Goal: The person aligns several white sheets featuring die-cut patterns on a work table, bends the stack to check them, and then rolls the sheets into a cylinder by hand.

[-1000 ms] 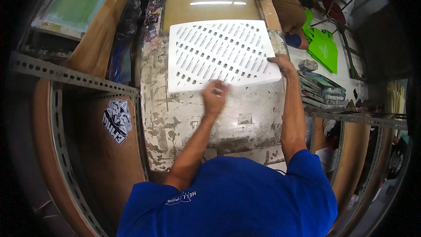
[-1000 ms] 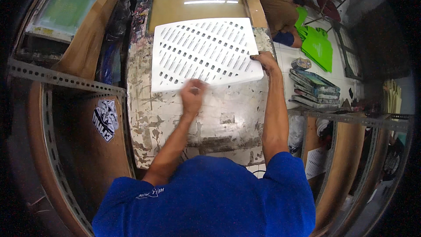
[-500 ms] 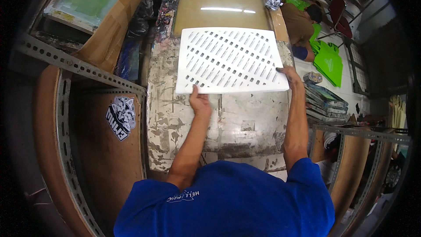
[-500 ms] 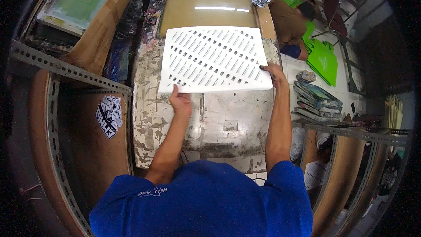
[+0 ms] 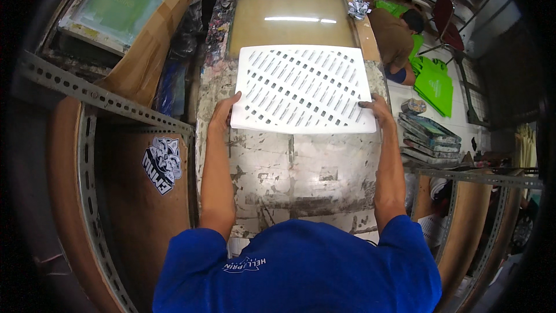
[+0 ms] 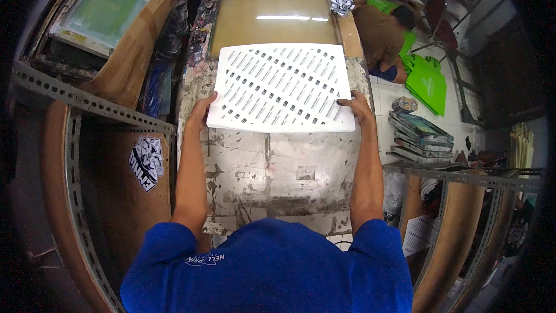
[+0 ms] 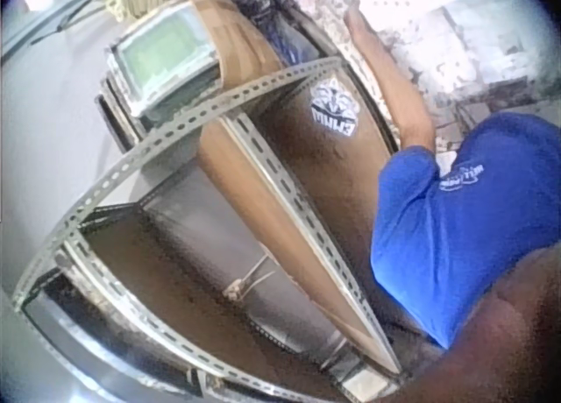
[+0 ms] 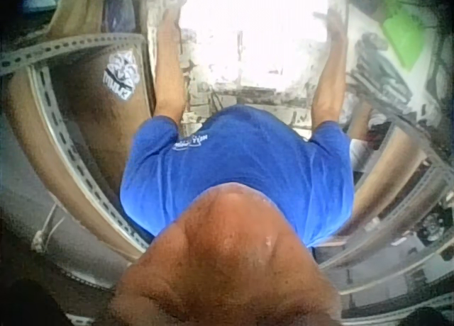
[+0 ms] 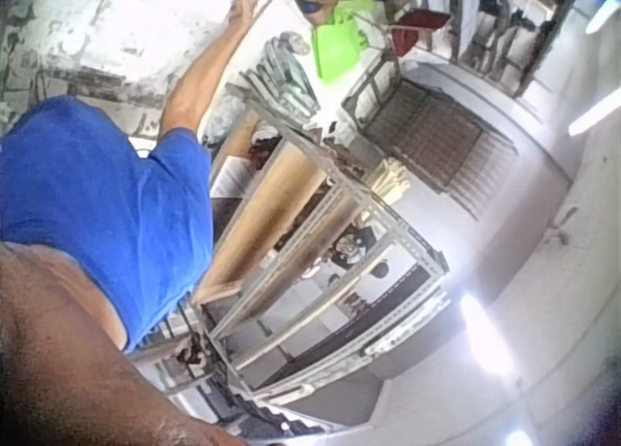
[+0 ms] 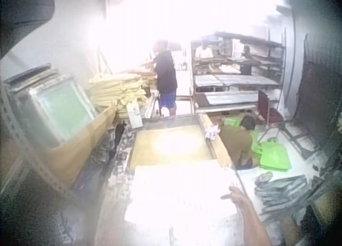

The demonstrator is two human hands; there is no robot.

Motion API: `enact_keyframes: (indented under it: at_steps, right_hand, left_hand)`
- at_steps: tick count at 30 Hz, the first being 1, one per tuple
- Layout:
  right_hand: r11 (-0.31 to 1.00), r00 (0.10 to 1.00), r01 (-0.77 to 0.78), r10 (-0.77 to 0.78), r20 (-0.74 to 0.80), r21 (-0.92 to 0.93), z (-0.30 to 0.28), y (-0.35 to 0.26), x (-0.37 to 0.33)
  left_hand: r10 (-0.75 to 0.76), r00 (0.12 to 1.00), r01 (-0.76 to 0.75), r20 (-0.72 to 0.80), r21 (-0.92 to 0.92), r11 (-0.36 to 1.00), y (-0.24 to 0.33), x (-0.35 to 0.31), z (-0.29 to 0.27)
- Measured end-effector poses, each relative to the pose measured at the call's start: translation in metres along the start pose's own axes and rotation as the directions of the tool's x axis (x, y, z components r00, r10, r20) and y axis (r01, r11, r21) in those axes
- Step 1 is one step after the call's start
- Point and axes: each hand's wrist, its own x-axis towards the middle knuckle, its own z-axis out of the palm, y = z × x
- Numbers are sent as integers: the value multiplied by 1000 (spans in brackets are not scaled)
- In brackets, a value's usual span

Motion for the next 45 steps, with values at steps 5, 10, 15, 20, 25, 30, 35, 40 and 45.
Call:
enact_keyframes:
  at_steps: [5,10,15,20,25,30,35,40,45]
  right_hand:
    - [995,996,83,-84,-4,-60,13,-16,-12]
    - [988,994,113,-113,3,-101,16,-2,3]
    - [847,949,246,-309,-60,-470,20,-5,1]
    - [537,907,97,-395,-147,-838,61,-48,-26]
    - [359,837,57,-525,-152,-932,109,-64,-43]
    - [350,827,150,-556,-76,-925,131,-85,-56]
    - [297,856,148,-517,-29,-943,149,-92,-50]
    - [258,833,130,-552,-36,-957,154,-90,-48]
    - [241,800,193,-601,10,-951,158,-86,-48]
  left_hand:
    - [67,998,-67,17,31,997,5,15,19]
    - [355,934,-334,-43,247,909,-12,29,20]
    - [526,838,-280,-145,713,643,6,10,58]
    - [537,829,-35,-160,942,334,30,-32,130]
    - [628,775,-8,-75,992,129,12,-26,178]
    - [654,753,72,-69,997,22,-6,-6,200]
    - [612,789,-44,48,999,-23,11,-17,209]
    - [632,774,-99,41,994,56,27,-33,203]
    - [590,805,-157,70,983,99,38,-41,196]
